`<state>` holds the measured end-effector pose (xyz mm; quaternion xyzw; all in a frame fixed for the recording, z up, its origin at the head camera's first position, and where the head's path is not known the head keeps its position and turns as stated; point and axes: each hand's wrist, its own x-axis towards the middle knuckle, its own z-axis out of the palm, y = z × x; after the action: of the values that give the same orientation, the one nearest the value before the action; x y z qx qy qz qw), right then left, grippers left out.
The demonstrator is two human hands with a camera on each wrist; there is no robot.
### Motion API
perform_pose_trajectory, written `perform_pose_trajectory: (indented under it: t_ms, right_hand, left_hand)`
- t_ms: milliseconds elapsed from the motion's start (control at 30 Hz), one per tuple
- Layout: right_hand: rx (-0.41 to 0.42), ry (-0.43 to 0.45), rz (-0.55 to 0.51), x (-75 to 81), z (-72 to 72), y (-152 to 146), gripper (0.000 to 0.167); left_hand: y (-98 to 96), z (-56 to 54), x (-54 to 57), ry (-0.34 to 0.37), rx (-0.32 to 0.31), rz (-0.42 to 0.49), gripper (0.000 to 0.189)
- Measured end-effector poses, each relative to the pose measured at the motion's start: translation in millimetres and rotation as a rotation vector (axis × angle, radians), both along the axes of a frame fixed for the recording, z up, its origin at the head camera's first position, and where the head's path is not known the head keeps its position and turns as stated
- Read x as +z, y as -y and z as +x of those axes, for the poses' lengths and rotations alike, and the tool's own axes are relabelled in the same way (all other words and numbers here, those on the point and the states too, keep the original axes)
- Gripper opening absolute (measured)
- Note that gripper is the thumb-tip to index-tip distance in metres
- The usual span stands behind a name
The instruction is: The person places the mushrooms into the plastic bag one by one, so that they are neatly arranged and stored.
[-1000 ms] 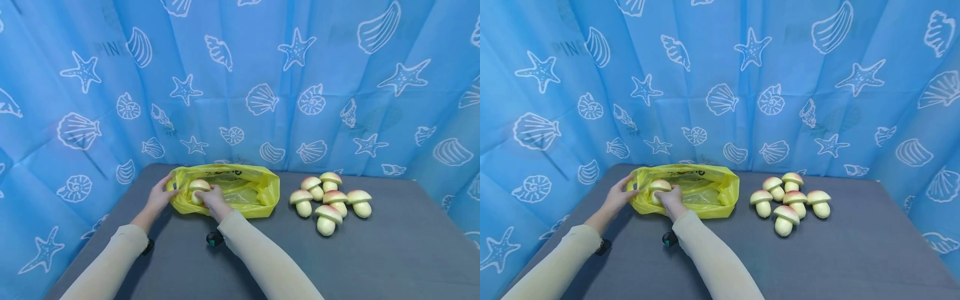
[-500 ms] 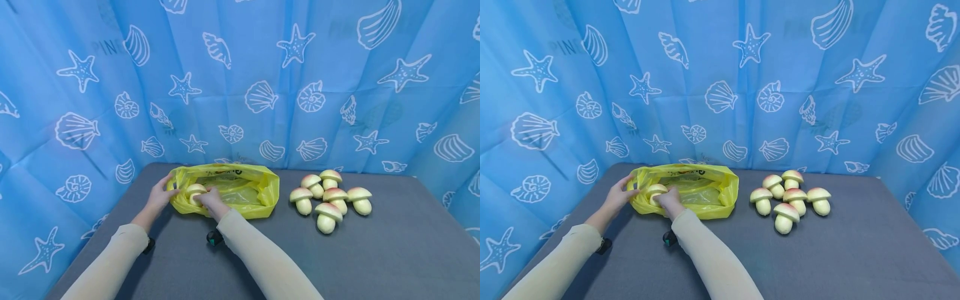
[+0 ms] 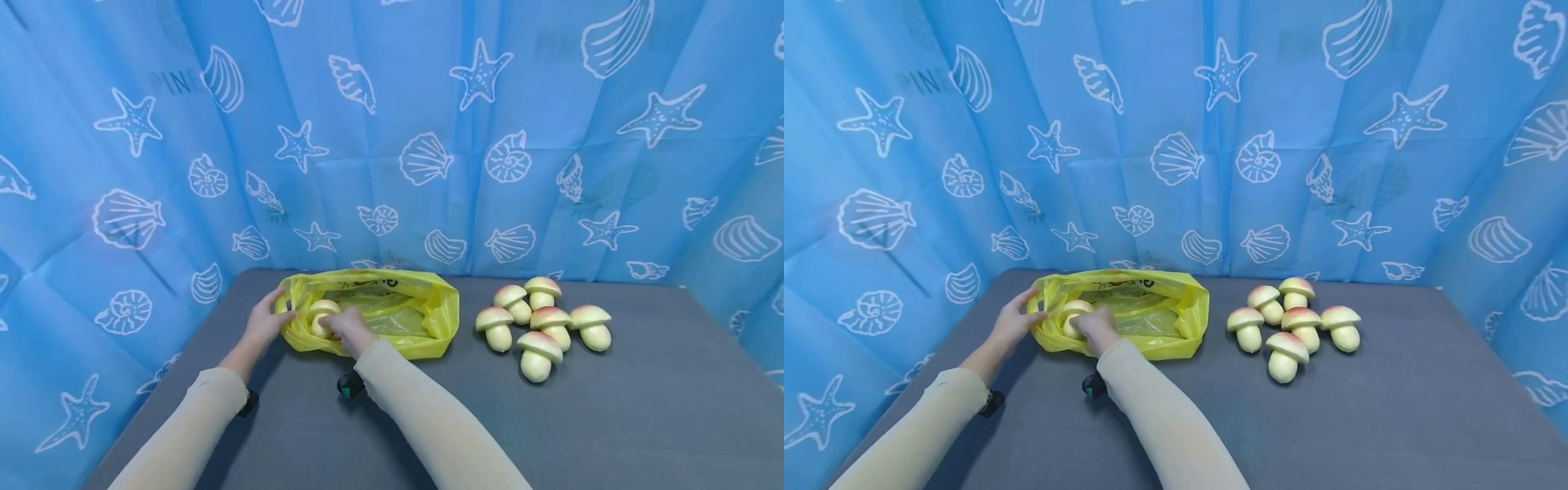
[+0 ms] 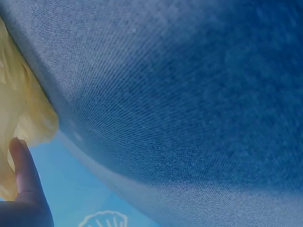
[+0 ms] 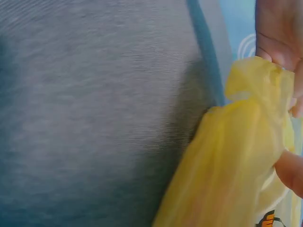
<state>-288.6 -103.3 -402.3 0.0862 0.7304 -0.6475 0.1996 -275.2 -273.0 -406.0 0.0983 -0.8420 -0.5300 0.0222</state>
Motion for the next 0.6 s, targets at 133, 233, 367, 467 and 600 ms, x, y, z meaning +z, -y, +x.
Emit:
perform_pose_trajectory:
  t_ms: [133, 233, 367, 467, 600]
  right_hand:
    - [-0.065, 0.012, -0.059, 3.5, -8.9, 3, 0.052]
    - [-0.122, 0.018, -0.104, 4.9, -14.8, 5, 0.051]
    - [-0.161, 0.037, -0.123, 2.9, -20.7, 8, 0.048]
    - [-0.169, 0.04, -0.113, -0.7, -24.9, 10, 0.046]
    - [-0.173, 0.03, -0.106, -5.3, -27.6, 13, 0.05]
  left_hand:
    - [-1.7, 1.2, -0.3, -0.004, 0.0, 0.0, 0.066]
    - [-4.3, 2.0, 0.2, 0.0, 0.0, 0.002, 0.065]
    - [-7.5, 2.8, 0.1, 0.003, -0.005, 0.009, 0.064]
    - [-8.3, 2.1, -0.3, -0.004, -0.008, 0.006, 0.064]
    - [-6.9, 0.3, 0.5, -0.005, -0.003, -0.004, 0.064]
